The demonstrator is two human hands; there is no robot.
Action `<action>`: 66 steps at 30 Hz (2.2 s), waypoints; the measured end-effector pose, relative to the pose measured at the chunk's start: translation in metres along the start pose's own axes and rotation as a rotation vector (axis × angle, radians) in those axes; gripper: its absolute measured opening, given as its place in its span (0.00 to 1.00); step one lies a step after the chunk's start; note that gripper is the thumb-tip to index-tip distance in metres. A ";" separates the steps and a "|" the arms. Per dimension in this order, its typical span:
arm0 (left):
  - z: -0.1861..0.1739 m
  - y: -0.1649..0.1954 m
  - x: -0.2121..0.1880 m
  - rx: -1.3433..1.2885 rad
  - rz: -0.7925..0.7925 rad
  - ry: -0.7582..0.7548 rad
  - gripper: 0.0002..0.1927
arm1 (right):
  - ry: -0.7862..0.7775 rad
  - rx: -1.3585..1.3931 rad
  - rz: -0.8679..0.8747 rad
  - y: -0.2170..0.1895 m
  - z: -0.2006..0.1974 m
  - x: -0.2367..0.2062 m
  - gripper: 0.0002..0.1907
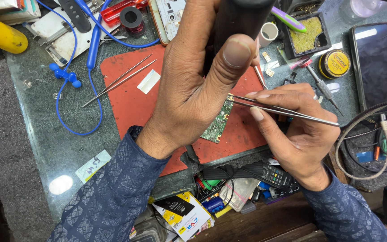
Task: The person uses a hot air gun and tweezers to reflow solder and reposition a small component on a green circuit board. The person repeatedly heats the component and adjusts its position with tweezers while the board rests on a red mat.
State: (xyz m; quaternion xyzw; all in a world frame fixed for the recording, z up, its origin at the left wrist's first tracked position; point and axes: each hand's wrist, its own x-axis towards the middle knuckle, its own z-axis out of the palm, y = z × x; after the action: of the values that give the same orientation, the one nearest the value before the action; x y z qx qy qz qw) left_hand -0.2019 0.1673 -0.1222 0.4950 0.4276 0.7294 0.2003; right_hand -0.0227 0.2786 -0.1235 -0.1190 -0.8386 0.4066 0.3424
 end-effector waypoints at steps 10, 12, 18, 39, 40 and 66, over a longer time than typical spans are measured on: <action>-0.002 -0.003 0.004 0.012 0.025 -0.018 0.28 | 0.005 0.009 0.015 0.004 -0.001 -0.003 0.10; -0.002 -0.003 0.004 0.004 0.024 -0.021 0.29 | 0.008 0.005 0.013 0.004 -0.001 -0.003 0.09; 0.000 0.003 0.005 -0.023 0.025 -0.019 0.31 | 0.010 -0.006 0.005 0.002 0.000 -0.002 0.09; 0.005 0.022 0.016 -0.011 -0.008 -0.026 0.28 | -0.003 -0.006 -0.020 -0.003 -0.003 0.006 0.10; 0.005 0.023 0.015 -0.010 -0.017 -0.024 0.28 | -0.007 -0.009 -0.020 -0.003 -0.003 0.005 0.10; 0.005 0.019 0.016 -0.002 0.002 -0.020 0.26 | -0.019 0.013 0.001 -0.003 -0.003 0.003 0.11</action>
State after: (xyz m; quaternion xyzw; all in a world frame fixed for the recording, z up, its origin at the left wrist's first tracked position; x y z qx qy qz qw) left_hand -0.2014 0.1704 -0.0974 0.5026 0.4242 0.7251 0.2044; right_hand -0.0232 0.2796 -0.1183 -0.1133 -0.8392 0.4132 0.3348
